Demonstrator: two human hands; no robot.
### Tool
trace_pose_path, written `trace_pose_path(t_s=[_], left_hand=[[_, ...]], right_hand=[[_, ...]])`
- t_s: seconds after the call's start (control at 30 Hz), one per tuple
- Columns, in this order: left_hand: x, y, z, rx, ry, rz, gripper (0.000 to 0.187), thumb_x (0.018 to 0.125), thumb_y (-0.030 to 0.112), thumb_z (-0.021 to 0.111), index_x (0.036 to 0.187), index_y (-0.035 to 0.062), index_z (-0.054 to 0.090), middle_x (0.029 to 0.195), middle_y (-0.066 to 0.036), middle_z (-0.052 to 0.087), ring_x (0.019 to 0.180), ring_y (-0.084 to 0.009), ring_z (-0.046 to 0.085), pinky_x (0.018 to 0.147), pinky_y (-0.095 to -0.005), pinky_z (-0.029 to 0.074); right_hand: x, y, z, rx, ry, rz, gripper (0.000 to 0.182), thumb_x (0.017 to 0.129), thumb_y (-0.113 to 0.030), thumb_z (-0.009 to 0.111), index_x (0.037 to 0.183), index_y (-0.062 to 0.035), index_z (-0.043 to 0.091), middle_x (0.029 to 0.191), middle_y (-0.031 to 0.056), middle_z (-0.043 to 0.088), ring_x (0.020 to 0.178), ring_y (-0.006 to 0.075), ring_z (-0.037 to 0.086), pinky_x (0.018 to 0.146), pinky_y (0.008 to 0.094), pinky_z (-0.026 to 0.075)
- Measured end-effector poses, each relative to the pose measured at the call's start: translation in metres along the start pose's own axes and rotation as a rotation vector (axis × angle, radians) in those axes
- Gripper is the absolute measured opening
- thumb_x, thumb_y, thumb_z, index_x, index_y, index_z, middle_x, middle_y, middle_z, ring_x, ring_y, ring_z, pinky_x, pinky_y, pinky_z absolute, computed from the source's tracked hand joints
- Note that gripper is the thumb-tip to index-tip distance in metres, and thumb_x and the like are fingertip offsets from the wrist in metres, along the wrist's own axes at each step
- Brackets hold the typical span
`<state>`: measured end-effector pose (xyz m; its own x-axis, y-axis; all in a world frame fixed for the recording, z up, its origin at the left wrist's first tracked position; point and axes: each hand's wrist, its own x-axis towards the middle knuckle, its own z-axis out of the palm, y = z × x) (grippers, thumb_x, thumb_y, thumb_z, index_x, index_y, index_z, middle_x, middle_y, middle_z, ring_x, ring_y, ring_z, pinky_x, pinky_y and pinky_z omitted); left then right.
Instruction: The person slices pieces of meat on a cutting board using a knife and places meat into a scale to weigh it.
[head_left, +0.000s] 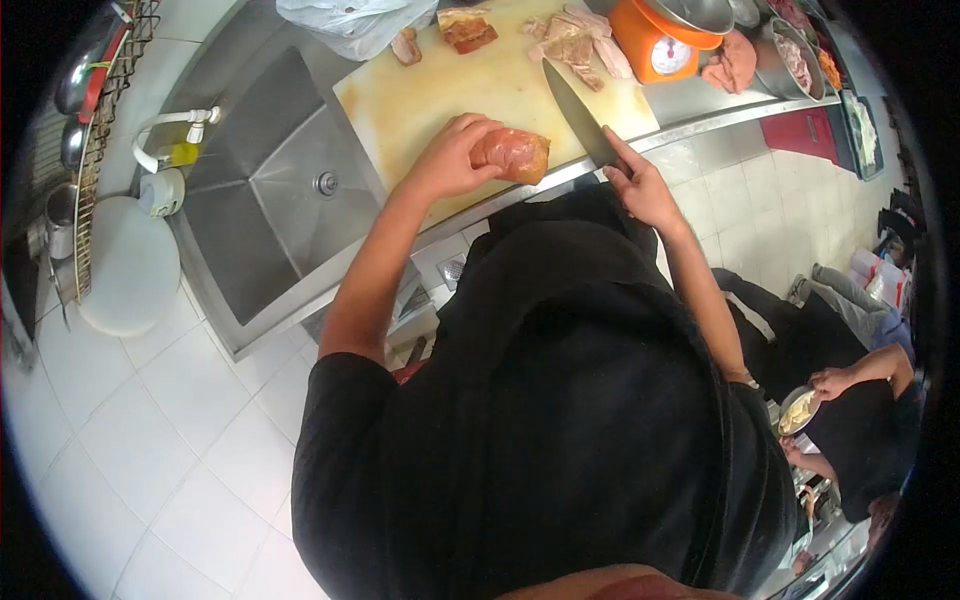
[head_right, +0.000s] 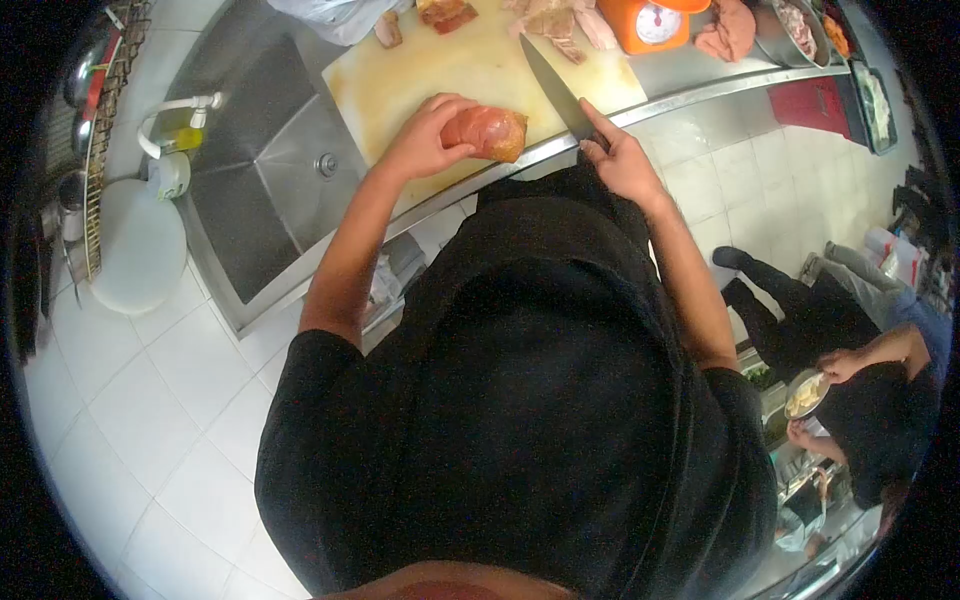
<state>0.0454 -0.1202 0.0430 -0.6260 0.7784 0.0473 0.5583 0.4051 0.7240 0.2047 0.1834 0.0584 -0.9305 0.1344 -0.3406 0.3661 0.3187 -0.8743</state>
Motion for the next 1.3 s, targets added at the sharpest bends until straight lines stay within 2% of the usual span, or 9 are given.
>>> trace_pose_path(t_s=[0.13,0.3,0.4,0.5,0.7,0.8,0.9,1.0,1.3], left_hand=[[-0.022,0.026,-0.002,0.126,0.018,-0.111,0.079,0.069,0.029,0.09,0.139,0.013,0.057,0.132,-0.013,0.058,0.126,-0.0356,0.055,0.106,-0.0441,0.047],[-0.02,0.049,0.016,0.348,0.05,-0.151,0.089,0.065,0.028,0.091,0.144,0.013,0.053,0.136,-0.014,0.055,0.127,-0.0369,0.052,0.106,-0.0483,0.043],[-0.004,0.051,0.019,0.389,0.017,-0.112,0.087,0.066,0.026,0.088,0.144,0.0136,0.052,0.133,-0.014,0.056,0.126,-0.0361,0.053,0.102,-0.0483,0.043],[0.004,0.057,0.022,0.434,-0.033,-0.105,0.085,0.067,0.024,0.086,0.144,0.0129,0.052,0.131,-0.015,0.057,0.124,-0.0358,0.054,0.1,-0.0476,0.043],[0.026,0.064,0.026,0.366,0.003,-0.271,0.084,0.071,0.019,0.086,0.145,0.0045,0.048,0.12,-0.018,0.064,0.115,-0.0356,0.062,0.099,-0.0456,0.049],[0.022,0.019,0.047,0.031,0.189,-0.355,0.085,0.074,0.019,0.083,0.148,0.0035,0.044,0.119,-0.017,0.065,0.105,-0.0317,0.066,0.091,-0.0429,0.053],[0.032,0.019,0.045,-0.337,0.241,-0.557,0.086,0.077,0.014,0.082,0.15,-0.0001,0.039,0.12,-0.017,0.065,0.1,-0.0244,0.067,0.088,-0.0361,0.054],[0.043,0.037,0.037,-0.456,0.289,-0.612,0.083,0.08,0.008,0.079,0.151,0.0012,0.037,0.114,-0.014,0.066,0.097,-0.0203,0.066,0.087,-0.032,0.053],[0.087,0.084,0.028,-0.559,0.391,-0.52,0.077,0.084,0.005,0.077,0.15,0.0028,0.038,0.102,-0.009,0.066,0.092,-0.0164,0.064,0.084,-0.0307,0.052]], right_hand=[[0.017,0.0,-0.007,-0.02,-0.047,-0.027,0.063,0.101,-0.006,0.059,0.16,-0.0198,0.04,0.079,-0.002,0.053,0.059,0.0062,0.045,0.052,0.0261,0.044],[0.048,0.029,-0.017,-0.152,-0.077,-0.292,0.066,0.099,-0.004,0.061,0.16,-0.0153,0.038,0.09,0.007,0.063,0.081,0.0166,0.058,0.08,0.0336,0.052],[0.045,-0.001,-0.035,-0.226,-0.185,-0.154,0.068,0.097,-0.006,0.063,0.16,-0.0138,0.038,0.096,0.0145,0.068,0.093,0.0226,0.064,0.09,0.0348,0.051],[0.049,0.007,-0.047,-0.152,-0.223,-0.17,0.069,0.095,-0.01,0.063,0.159,-0.0152,0.038,0.102,0.0238,0.07,0.098,0.038,0.068,0.092,0.0429,0.052],[0.042,0.008,-0.075,-0.165,-0.24,-0.16,0.066,0.095,-0.01,0.061,0.157,-0.0131,0.039,0.096,0.0204,0.069,0.091,0.0356,0.068,0.086,0.0438,0.053],[0.04,0.013,-0.085,-0.162,-0.241,-0.173,0.064,0.095,-0.009,0.061,0.155,-0.0111,0.04,0.099,0.0203,0.07,0.093,0.0358,0.069,0.086,0.0438,0.054],[0.041,0.025,-0.091,-0.128,-0.256,-0.189,0.063,0.095,-0.009,0.061,0.155,-0.0099,0.041,0.102,0.0206,0.071,0.095,0.036,0.069,0.087,0.0435,0.054],[0.044,0.039,-0.093,-0.066,-0.238,-0.196,0.064,0.096,-0.01,0.062,0.156,-0.0095,0.04,0.106,0.0215,0.071,0.097,0.0353,0.069,0.089,0.0422,0.053],[0.048,0.045,-0.104,-0.062,-0.289,-0.147,0.065,0.096,-0.013,0.061,0.157,-0.0092,0.038,0.107,0.0213,0.071,0.097,0.0343,0.069,0.09,0.0417,0.053]])
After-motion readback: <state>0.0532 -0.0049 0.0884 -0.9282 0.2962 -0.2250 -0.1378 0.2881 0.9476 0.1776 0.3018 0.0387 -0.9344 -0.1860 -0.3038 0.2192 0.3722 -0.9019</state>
